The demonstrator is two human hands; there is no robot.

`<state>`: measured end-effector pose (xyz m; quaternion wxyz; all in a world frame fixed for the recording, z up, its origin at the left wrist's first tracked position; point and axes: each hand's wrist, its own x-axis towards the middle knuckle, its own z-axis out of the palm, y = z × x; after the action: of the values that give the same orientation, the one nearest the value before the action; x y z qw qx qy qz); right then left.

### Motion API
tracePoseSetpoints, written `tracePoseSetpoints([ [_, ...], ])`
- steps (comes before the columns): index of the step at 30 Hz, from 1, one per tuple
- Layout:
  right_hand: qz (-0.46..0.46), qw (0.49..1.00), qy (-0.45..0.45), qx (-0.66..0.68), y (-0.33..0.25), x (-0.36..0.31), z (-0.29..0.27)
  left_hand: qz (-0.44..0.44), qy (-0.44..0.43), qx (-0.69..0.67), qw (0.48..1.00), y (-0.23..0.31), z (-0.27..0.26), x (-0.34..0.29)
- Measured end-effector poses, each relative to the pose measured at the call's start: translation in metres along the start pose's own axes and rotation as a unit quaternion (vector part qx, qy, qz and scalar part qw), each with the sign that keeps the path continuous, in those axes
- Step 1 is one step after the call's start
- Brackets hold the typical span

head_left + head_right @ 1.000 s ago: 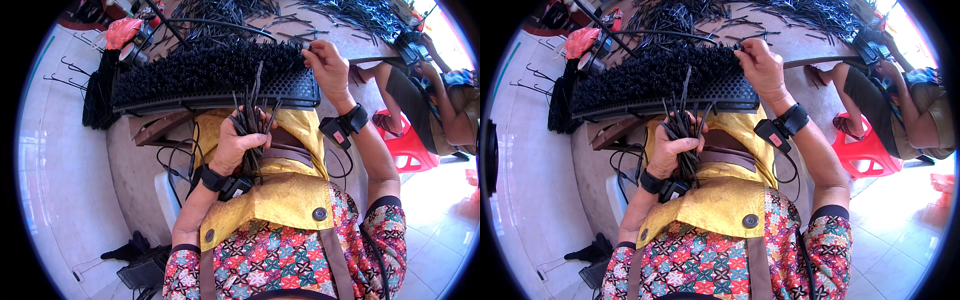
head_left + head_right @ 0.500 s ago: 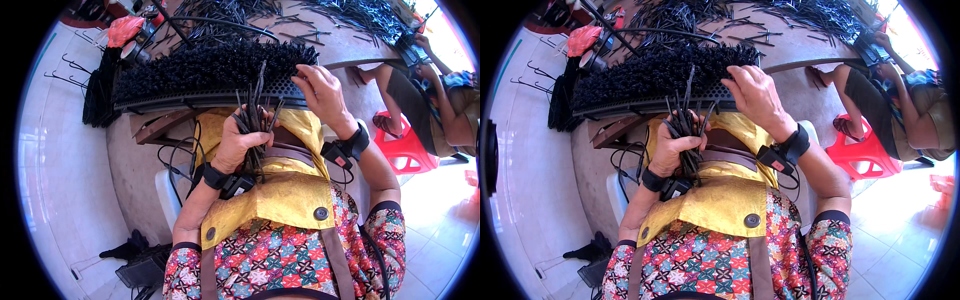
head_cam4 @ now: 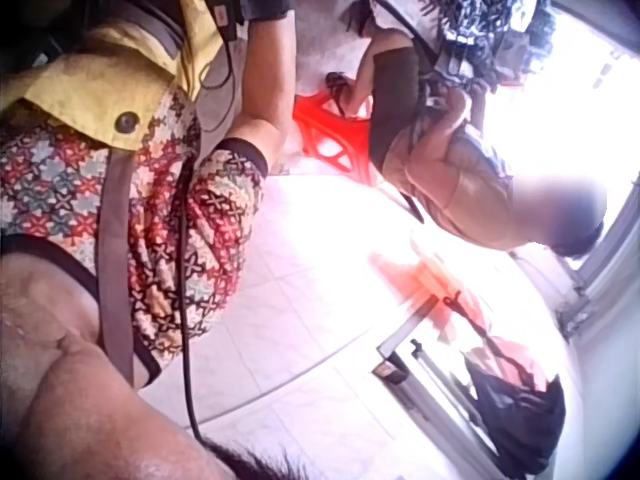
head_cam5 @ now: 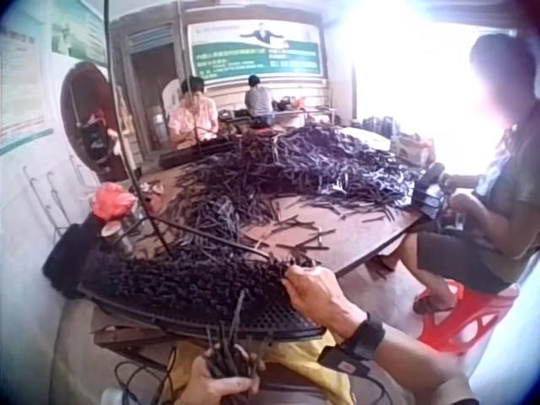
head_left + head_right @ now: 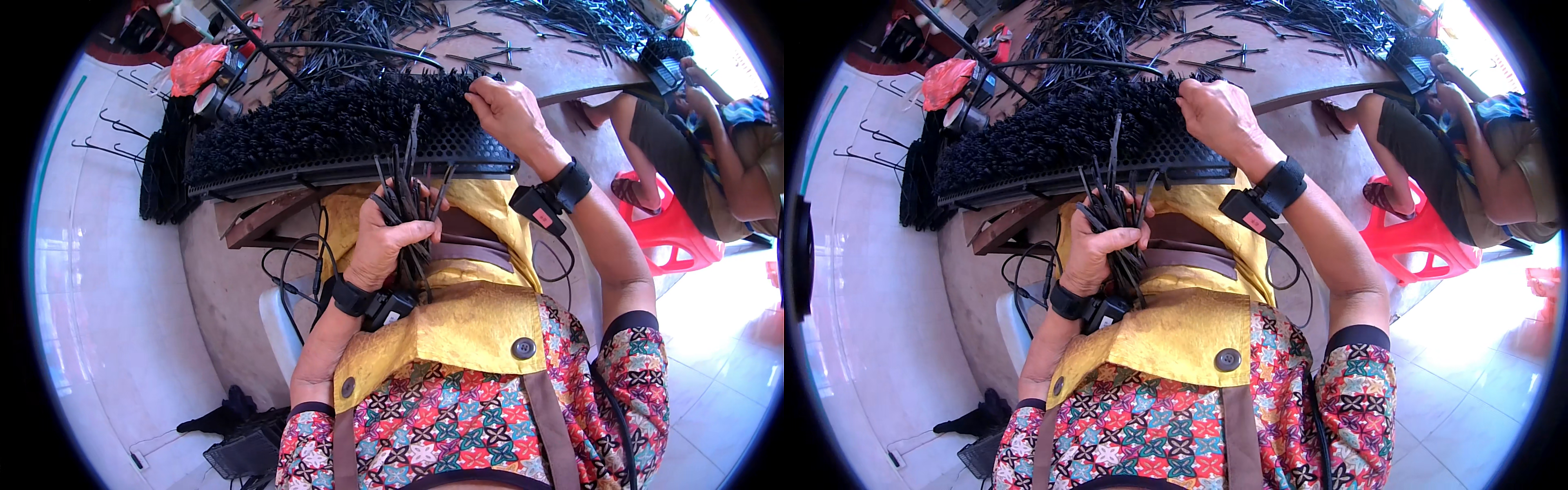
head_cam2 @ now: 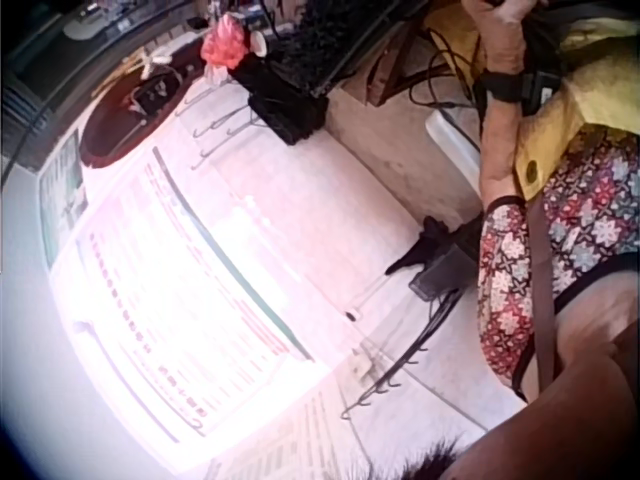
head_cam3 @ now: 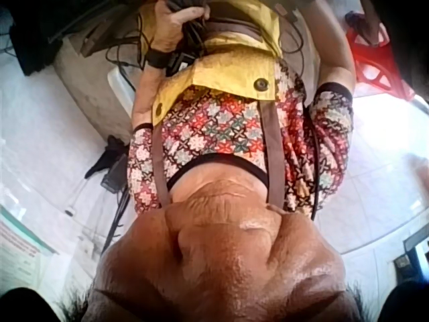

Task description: The person picks up bundles of black plastic hooks from a table and inserts the stems of individual hooks into the bristles of a long black holder. They continue by handling multiple bundles and placing the hooks into the fixture one by one.

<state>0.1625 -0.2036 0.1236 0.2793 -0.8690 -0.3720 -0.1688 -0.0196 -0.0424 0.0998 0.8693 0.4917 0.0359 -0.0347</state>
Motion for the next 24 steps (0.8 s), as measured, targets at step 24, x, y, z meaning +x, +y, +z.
tracePoseSetpoints([
  [24,0.162,0.883,0.181,0.403,-0.010,-0.031,-0.034,-0.012,-0.005,0.016,1.000,0.002,0.007,0.000],
])
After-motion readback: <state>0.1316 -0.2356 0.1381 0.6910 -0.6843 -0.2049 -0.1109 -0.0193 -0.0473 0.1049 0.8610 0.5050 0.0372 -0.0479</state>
